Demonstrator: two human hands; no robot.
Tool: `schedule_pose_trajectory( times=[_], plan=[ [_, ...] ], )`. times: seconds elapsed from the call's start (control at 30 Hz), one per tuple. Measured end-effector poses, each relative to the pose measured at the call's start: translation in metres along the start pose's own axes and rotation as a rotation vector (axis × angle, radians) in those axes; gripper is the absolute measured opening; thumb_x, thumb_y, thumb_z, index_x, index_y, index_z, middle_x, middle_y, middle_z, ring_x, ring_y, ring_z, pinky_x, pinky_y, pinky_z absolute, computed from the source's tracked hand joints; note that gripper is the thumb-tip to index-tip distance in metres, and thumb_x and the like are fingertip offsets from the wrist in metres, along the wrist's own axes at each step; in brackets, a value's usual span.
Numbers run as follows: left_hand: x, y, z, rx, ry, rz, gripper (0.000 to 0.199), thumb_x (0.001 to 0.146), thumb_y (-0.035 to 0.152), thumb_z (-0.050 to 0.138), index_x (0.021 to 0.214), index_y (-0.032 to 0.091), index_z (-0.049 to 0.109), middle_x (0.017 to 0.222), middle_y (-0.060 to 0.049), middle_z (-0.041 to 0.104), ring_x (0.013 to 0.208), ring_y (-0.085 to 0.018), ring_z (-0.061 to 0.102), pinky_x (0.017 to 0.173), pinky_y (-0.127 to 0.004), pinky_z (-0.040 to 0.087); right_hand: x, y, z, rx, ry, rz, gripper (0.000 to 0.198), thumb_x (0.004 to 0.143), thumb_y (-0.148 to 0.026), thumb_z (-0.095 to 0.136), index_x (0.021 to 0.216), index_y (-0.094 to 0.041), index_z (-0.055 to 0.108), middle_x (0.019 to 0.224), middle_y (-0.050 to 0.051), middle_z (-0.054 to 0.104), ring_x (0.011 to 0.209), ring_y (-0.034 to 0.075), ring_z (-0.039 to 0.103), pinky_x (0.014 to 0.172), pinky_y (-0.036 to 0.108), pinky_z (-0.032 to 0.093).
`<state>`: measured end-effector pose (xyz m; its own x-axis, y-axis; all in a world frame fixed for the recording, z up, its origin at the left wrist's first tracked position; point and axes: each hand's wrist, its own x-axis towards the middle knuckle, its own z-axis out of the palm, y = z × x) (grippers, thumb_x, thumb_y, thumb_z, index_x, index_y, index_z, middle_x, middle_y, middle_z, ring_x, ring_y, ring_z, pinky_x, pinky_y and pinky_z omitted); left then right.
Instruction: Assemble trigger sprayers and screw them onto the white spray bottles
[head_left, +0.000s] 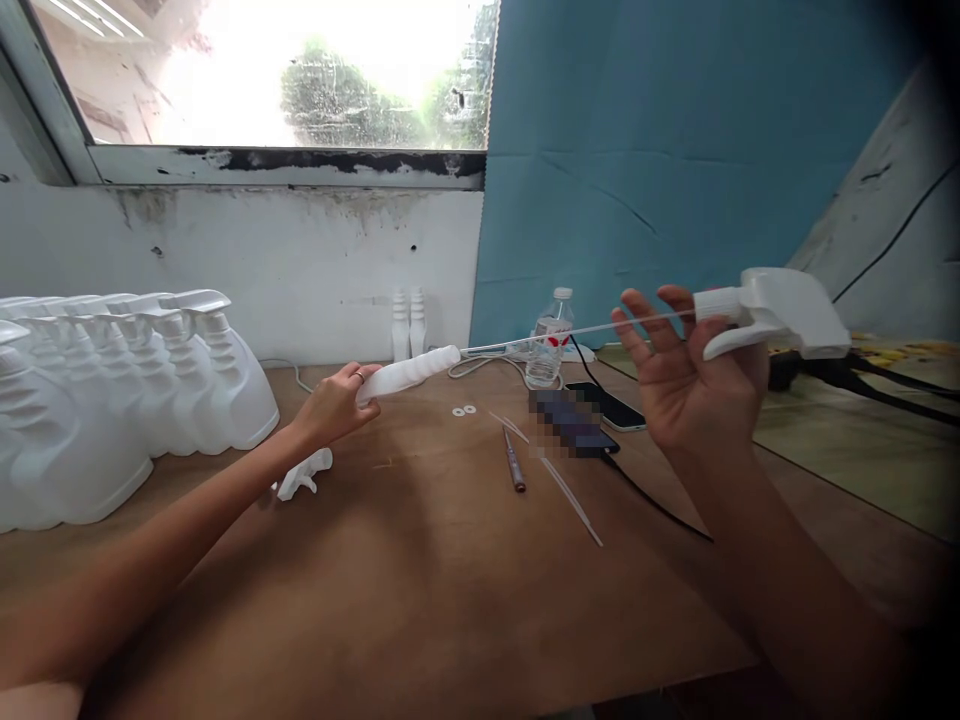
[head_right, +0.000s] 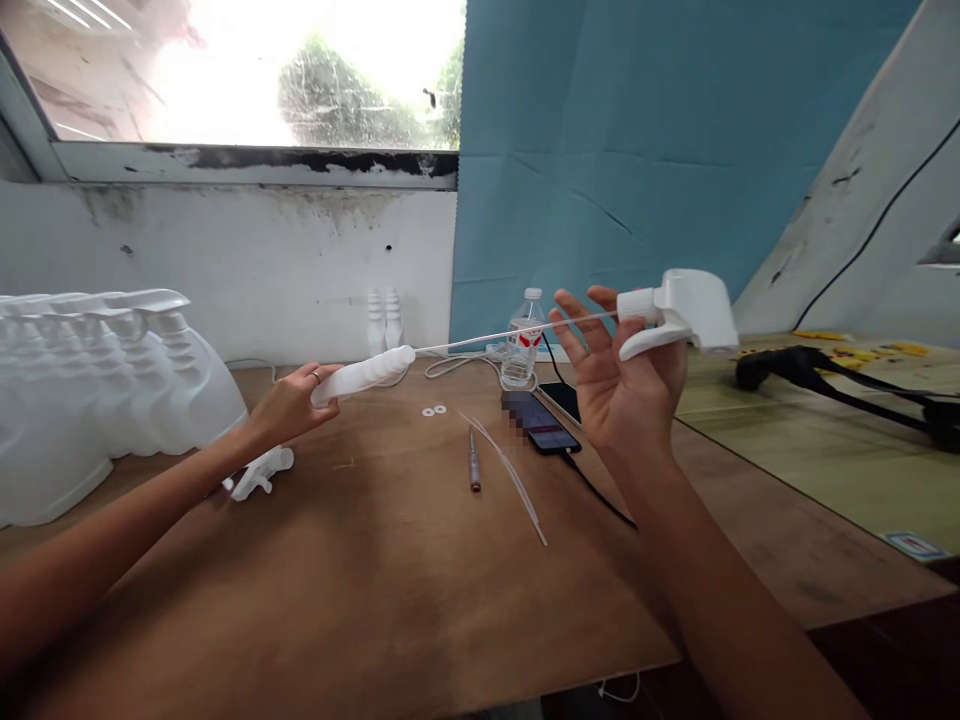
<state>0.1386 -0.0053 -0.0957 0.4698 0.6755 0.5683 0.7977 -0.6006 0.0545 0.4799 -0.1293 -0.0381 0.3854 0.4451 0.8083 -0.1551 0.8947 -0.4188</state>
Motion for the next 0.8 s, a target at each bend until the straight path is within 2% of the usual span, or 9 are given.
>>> schedule_pose_trajectory(
  times=[0.17, 0.27, 0.4, 0.53, 0.6, 0.7, 0.8],
  plan=[
    [-0.006, 0.013, -0.002, -0.079, -0.011, 0.016, 0.051, 0.079, 0.028, 0.053, 0.129, 0.021, 0.053, 0.109, -0.006, 0.063, 0.077, -0.021, 0.064, 0.075, -0.032, 0.051, -0.006, 0.011, 0.003, -0.021, -0.03, 0.07, 0.023, 0.076, -0.033, 0.074, 0.094, -0.026, 0.063, 0.107, 0.001, 0.064, 0.108, 0.027, 0.065, 0.104, 0.057, 0.044],
    [-0.012, 0.017, 0.001, -0.195, -0.039, -0.003, 0.051, 0.078, 0.03, 0.055, 0.128, 0.021, 0.054, 0.114, -0.007, 0.063, 0.088, -0.023, 0.065, 0.081, -0.032, 0.052, -0.004, 0.014, 0.009, -0.122, -0.099, 0.11, 0.021, 0.077, -0.038, 0.072, 0.088, -0.026, 0.058, 0.11, 0.001, 0.064, 0.108, 0.026, 0.065, 0.101, 0.055, 0.047],
    [-0.019, 0.016, 0.009, -0.387, -0.078, -0.039, 0.049, 0.078, 0.032, 0.057, 0.125, 0.019, 0.056, 0.124, -0.006, 0.061, 0.105, -0.024, 0.062, 0.091, -0.032, 0.051, 0.011, 0.002, 0.026, -0.233, -0.161, 0.127, 0.023, 0.078, -0.044, 0.067, 0.085, -0.027, 0.054, 0.11, 0.002, 0.063, 0.102, 0.026, 0.067, 0.095, 0.055, 0.05],
    [-0.022, 0.019, 0.009, -0.398, -0.104, -0.028, 0.051, 0.076, 0.03, 0.058, 0.126, 0.021, 0.056, 0.123, -0.006, 0.062, 0.103, -0.025, 0.063, 0.092, -0.034, 0.051, 0.032, -0.017, 0.044, -0.272, -0.313, 0.097, 0.025, 0.073, -0.041, 0.074, 0.076, -0.026, 0.054, 0.101, 0.002, 0.064, 0.087, 0.025, 0.071, 0.086, 0.052, 0.055],
    [-0.023, 0.026, 0.007, -0.449, -0.112, -0.03, 0.05, 0.075, 0.029, 0.059, 0.125, 0.021, 0.057, 0.123, -0.006, 0.062, 0.106, -0.025, 0.061, 0.094, -0.035, 0.05, 0.037, -0.019, 0.052, -0.259, -0.369, 0.111, 0.026, 0.071, -0.041, 0.075, 0.08, -0.025, 0.056, 0.1, 0.002, 0.064, 0.084, 0.024, 0.071, 0.083, 0.05, 0.056],
    [-0.027, 0.04, 0.003, -0.622, -0.135, -0.037, 0.049, 0.074, 0.028, 0.061, 0.122, 0.02, 0.058, 0.123, -0.005, 0.062, 0.111, -0.025, 0.059, 0.094, -0.035, 0.052, 0.032, -0.008, 0.064, -0.221, -0.406, 0.204, 0.034, 0.072, -0.043, 0.074, 0.097, -0.025, 0.059, 0.101, 0.003, 0.066, 0.087, 0.024, 0.071, 0.081, 0.047, 0.057],
    [-0.034, 0.055, 0.001, -0.809, -0.19, -0.036, 0.046, 0.075, 0.025, 0.062, 0.12, 0.02, 0.058, 0.119, -0.005, 0.064, 0.108, -0.023, 0.06, 0.087, -0.033, 0.056, 0.016, 0.013, 0.075, -0.19, -0.481, 0.343, 0.029, 0.075, -0.039, 0.073, 0.095, -0.02, 0.063, 0.103, 0.006, 0.067, 0.094, 0.024, 0.07, 0.085, 0.044, 0.056]
  ],
)
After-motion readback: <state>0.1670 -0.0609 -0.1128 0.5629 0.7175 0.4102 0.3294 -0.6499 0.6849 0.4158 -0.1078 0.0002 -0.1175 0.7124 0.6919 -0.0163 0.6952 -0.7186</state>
